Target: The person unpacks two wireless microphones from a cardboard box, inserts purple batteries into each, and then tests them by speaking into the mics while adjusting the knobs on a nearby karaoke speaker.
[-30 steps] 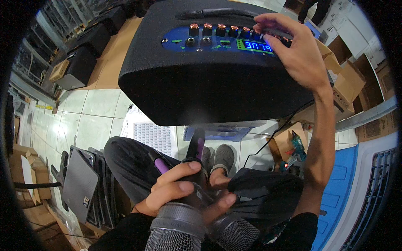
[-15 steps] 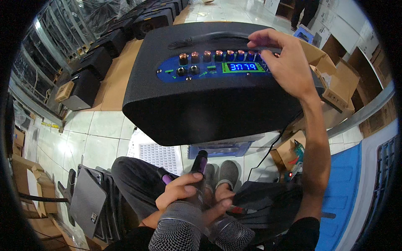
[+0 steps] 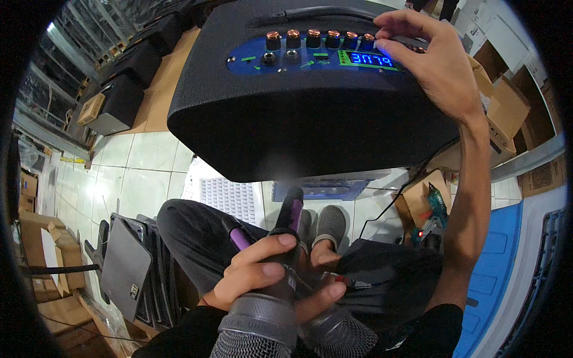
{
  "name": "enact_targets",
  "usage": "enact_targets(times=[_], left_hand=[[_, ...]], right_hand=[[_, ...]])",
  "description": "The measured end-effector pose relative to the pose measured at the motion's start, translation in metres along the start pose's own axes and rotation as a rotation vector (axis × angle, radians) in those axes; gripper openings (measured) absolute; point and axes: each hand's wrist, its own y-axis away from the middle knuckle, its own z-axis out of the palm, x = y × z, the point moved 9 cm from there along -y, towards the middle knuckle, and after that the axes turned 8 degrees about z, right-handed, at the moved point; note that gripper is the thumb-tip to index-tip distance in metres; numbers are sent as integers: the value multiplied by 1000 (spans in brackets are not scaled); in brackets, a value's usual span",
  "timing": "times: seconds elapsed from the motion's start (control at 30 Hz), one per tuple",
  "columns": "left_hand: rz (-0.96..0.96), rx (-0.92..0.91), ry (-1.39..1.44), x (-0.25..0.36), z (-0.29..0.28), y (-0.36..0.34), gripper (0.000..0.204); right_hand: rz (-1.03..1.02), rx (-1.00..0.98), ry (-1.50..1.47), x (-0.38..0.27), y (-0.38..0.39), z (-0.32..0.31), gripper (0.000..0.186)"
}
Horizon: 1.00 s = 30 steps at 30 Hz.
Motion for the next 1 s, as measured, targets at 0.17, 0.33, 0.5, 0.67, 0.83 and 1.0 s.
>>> enact_targets(times=[0.17,0.33,0.5,0.67,0.83,1.0], left_hand=[[3,17,83,-3,0,-1,47],[119,-74,-16,5,3,-1,41],[7,2,81,-1,1,0,37],[119,-46,5,7,2,-4,44],[21,-24,51,1,1,-1,51],[1,-16,65,-1,0,1,52]], right_hand=[[-20,-21,-25,-3,0,1,32],[-14,-57,-93,-1,1,3,33],[-21,-22,-163,6,-1,-3,32],[104,157,-193,27,-1,-22,31],[155,233,-287,35,0,-28,29],[52,174,-96,16,1,-18,28]])
